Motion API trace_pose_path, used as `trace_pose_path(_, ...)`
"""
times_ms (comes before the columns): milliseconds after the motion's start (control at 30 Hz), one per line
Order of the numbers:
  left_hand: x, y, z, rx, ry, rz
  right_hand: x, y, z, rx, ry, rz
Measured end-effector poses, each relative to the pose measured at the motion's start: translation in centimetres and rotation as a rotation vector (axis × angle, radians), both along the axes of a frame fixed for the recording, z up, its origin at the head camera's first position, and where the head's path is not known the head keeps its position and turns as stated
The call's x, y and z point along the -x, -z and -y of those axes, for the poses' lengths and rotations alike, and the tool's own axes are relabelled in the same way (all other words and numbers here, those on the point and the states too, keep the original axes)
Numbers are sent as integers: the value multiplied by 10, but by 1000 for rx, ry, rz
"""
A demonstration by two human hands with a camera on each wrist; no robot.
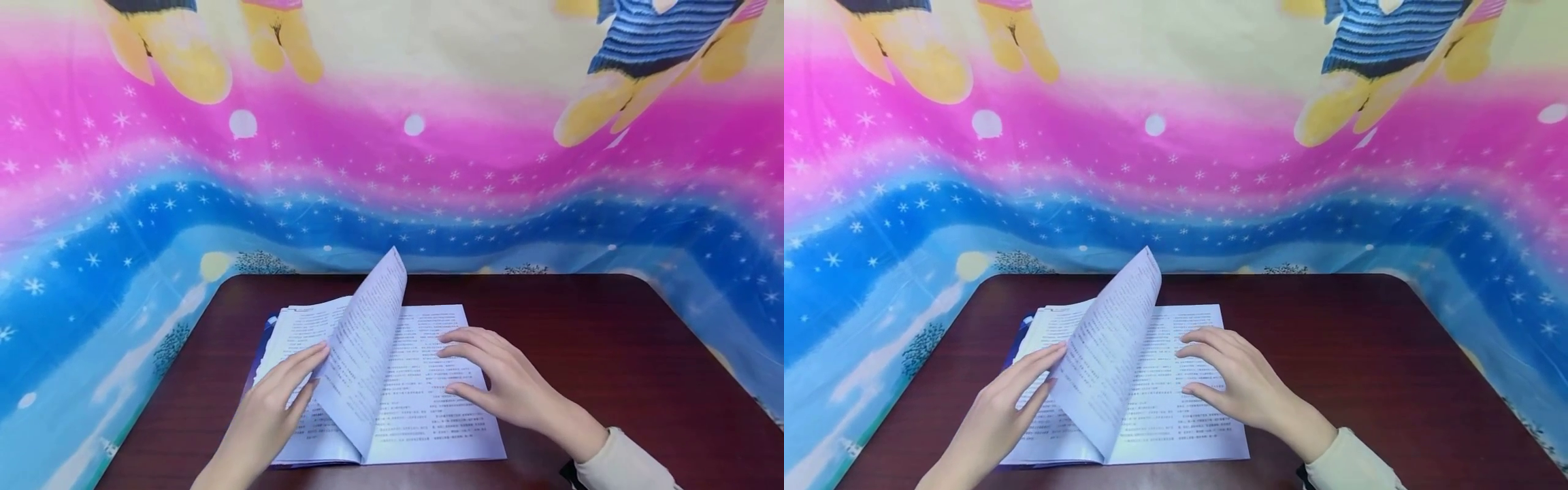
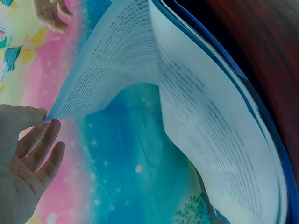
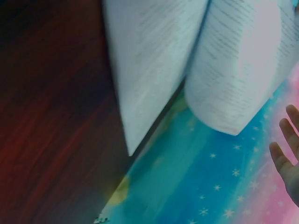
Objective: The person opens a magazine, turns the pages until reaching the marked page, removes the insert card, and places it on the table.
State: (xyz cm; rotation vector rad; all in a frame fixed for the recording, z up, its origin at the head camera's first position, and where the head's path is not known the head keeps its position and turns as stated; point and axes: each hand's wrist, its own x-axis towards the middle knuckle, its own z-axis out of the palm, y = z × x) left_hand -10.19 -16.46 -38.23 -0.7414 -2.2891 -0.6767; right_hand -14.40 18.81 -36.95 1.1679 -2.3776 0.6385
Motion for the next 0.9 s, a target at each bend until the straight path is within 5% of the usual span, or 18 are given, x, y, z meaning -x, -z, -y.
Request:
trace_pose_path(167, -4, 3, 14, 30, -93, 25, 1, 9, -10, -16, 19, 13)
trace_pose_path(900, -18, 21, 53, 79, -244, 152, -8, 35, -39, -107, 64, 48)
